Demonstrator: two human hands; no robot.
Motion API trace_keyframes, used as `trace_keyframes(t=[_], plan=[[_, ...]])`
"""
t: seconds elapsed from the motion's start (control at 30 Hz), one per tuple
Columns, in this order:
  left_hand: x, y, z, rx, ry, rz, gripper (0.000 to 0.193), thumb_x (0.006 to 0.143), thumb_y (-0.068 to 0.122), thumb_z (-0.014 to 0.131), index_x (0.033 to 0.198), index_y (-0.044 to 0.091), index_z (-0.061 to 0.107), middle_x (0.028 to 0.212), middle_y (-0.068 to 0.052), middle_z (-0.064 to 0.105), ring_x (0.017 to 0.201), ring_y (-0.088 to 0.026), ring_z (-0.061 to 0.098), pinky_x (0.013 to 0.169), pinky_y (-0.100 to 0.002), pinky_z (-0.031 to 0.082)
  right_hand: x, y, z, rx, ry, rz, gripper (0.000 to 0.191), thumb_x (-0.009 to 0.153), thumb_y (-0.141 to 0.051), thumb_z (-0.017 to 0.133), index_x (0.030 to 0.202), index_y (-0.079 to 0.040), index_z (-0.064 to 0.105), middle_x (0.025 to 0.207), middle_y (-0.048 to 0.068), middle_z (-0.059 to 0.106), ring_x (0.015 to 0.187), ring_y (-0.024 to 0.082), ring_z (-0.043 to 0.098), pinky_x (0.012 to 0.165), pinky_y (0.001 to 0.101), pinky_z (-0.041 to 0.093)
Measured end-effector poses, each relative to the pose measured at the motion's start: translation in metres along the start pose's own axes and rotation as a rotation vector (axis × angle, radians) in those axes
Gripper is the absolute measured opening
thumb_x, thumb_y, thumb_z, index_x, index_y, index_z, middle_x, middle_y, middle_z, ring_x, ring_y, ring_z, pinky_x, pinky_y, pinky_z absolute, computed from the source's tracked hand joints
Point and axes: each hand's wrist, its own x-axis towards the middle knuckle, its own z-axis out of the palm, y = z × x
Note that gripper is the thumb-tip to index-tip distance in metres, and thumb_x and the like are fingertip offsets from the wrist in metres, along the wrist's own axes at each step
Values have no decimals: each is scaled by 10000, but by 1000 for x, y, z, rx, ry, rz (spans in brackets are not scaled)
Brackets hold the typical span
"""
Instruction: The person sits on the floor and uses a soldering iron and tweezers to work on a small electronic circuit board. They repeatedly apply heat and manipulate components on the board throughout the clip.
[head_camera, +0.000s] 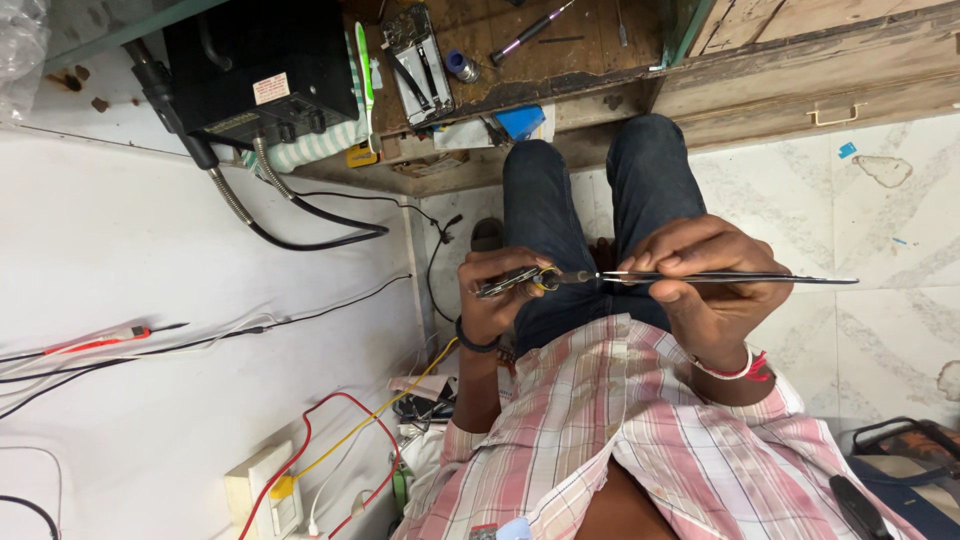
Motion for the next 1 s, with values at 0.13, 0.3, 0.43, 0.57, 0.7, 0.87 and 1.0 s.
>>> trace_keyframes(t=[0.13, 0.3, 0.43, 0.57, 0.7, 0.87, 1.0], plan=[[0, 0, 0, 16, 6, 4, 294, 856, 114, 845, 1094, -18, 734, 992, -173, 773, 905, -247, 784, 787, -318, 630, 1, 2, 1, 1, 0, 3, 198, 951, -77, 822, 1013, 2, 652, 889, 149, 669, 775, 185, 710, 694, 321, 647], [-1, -3, 1, 4, 7, 9, 304, 845, 124, 845, 1096, -12, 739, 993, -170, 776, 901, -245, 786, 777, -319, 635, 1, 3, -1, -2, -13, 10, 201, 951, -89, 823, 1010, 4, 655, 883, 146, 672, 754, 183, 710, 683, 307, 639], [-1, -2, 1, 0, 5, 9, 303, 846, 117, 841, 1100, -13, 737, 995, -172, 774, 902, -244, 783, 782, -323, 629, 1, 2, 1, -9, -17, 5, 205, 945, -99, 825, 1006, 4, 659, 881, 145, 674, 749, 189, 712, 677, 310, 640], [-1, -1, 0, 15, -2, 19, 285, 855, 97, 839, 1097, -13, 737, 994, -174, 772, 907, -247, 781, 788, -328, 627, 1, 1, 3, 14, -14, 29, 211, 962, -120, 819, 1018, -2, 653, 889, 144, 668, 760, 180, 703, 686, 309, 632], [-2, 0, 0, 7, 0, 17, 279, 853, 78, 836, 1097, -13, 736, 986, -172, 772, 896, -241, 779, 776, -322, 624, 0, 0, 4, 54, -1, 31, 216, 983, -148, 809, 1029, -13, 646, 902, 137, 659, 783, 172, 693, 710, 319, 641], [-1, 0, 0, 2, -1, 5, 280, 851, 59, 831, 1105, -13, 738, 994, -175, 774, 889, -237, 781, 767, -313, 627, -1, 1, 4, 36, -4, 40, 223, 990, -154, 805, 1038, -4, 649, 898, 138, 657, 787, 180, 694, 716, 322, 638], [-2, 1, 0, 10, 2, 10, 287, 848, 58, 835, 1109, -12, 737, 1001, -174, 771, 902, -241, 777, 783, -316, 625, 1, 2, 3, 52, -9, 34, 229, 985, -163, 804, 1037, 0, 651, 890, 139, 657, 782, 176, 694, 703, 320, 641]])
